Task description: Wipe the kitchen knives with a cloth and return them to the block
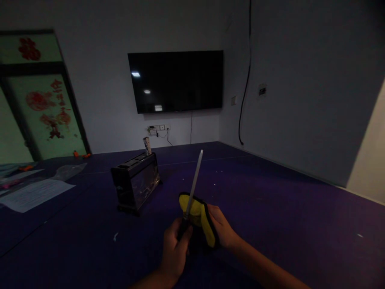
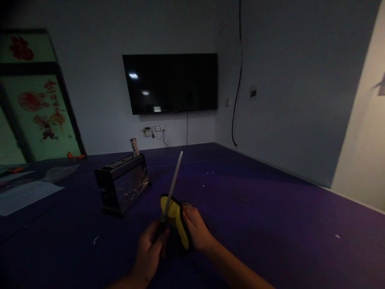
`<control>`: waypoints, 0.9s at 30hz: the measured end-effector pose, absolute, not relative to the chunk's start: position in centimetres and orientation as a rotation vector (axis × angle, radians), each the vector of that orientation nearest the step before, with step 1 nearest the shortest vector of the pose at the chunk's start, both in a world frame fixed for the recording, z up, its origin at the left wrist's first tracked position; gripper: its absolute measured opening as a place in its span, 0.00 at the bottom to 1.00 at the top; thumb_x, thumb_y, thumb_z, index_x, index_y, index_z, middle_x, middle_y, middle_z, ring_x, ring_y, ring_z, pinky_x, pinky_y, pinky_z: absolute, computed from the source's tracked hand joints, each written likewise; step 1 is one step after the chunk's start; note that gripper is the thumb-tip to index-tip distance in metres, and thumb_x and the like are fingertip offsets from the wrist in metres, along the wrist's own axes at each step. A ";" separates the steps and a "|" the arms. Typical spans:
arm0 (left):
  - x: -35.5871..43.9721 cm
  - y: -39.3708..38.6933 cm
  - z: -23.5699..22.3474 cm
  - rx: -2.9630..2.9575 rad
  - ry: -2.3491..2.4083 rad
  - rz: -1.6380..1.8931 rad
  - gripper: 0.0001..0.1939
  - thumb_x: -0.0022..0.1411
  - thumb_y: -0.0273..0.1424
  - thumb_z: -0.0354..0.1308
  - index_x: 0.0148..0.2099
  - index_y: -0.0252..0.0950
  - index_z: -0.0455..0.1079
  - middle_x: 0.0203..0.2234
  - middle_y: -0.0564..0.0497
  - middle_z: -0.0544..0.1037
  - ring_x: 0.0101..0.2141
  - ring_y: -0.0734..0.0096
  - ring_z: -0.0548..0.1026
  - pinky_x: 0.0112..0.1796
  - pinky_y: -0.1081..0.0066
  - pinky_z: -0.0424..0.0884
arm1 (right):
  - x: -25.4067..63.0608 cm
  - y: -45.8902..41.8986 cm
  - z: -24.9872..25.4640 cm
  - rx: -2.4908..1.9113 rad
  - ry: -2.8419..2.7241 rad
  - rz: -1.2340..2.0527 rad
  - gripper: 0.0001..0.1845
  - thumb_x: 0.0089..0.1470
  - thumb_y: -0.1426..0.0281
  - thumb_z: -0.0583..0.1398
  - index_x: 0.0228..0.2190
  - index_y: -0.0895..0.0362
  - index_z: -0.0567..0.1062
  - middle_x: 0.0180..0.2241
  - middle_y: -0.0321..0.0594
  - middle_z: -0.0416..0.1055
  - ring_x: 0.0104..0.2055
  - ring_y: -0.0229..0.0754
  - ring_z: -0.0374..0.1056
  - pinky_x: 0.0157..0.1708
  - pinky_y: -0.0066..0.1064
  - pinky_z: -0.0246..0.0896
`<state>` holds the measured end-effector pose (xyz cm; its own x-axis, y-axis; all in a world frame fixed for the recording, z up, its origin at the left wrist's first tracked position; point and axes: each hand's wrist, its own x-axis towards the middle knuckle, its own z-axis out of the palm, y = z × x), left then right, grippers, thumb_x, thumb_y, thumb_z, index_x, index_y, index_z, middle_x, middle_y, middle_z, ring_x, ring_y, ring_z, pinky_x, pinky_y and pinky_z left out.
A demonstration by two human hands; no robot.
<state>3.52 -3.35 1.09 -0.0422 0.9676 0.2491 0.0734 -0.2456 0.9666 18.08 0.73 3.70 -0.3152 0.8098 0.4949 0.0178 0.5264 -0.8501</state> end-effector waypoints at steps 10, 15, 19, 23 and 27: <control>3.5 -3.4 0.9 1.376 1.161 1.439 0.15 0.52 0.42 0.55 0.32 0.34 0.65 0.14 0.59 0.60 0.15 0.81 0.59 0.17 0.80 0.56 | 18.2 1.1 3.5 -0.654 -1.793 0.789 0.27 0.54 0.52 0.45 0.23 0.59 0.71 0.24 0.40 0.64 0.26 0.39 0.59 0.25 0.28 0.58; 3.5 -3.2 0.8 1.363 1.136 1.463 0.14 0.52 0.41 0.54 0.30 0.34 0.64 0.14 0.60 0.60 0.14 0.82 0.58 0.15 0.80 0.55 | 18.2 1.1 3.3 -0.641 -1.789 0.798 0.27 0.54 0.52 0.45 0.24 0.60 0.70 0.24 0.40 0.63 0.26 0.38 0.57 0.24 0.28 0.57; 3.5 -2.9 0.6 1.338 1.124 1.414 0.14 0.52 0.41 0.54 0.30 0.34 0.64 0.12 0.60 0.59 0.12 0.83 0.57 0.14 0.81 0.53 | 18.2 0.9 3.5 -0.626 -1.804 0.798 0.27 0.55 0.52 0.45 0.26 0.60 0.71 0.25 0.40 0.64 0.27 0.40 0.59 0.26 0.28 0.58; 3.7 -2.9 0.3 1.364 1.118 1.333 0.14 0.51 0.41 0.55 0.30 0.34 0.64 0.11 0.60 0.59 0.10 0.83 0.56 0.13 0.80 0.51 | 18.0 0.9 3.4 -0.613 -1.829 0.887 0.26 0.55 0.53 0.45 0.30 0.60 0.71 0.24 0.39 0.65 0.26 0.39 0.60 0.25 0.28 0.58; 3.9 -3.3 0.3 1.414 1.071 1.273 0.14 0.51 0.40 0.55 0.33 0.33 0.66 0.11 0.60 0.60 0.11 0.83 0.56 0.13 0.80 0.51 | 18.0 1.0 2.9 -0.630 -1.827 0.846 0.26 0.54 0.52 0.46 0.28 0.59 0.71 0.26 0.42 0.67 0.29 0.41 0.61 0.28 0.30 0.60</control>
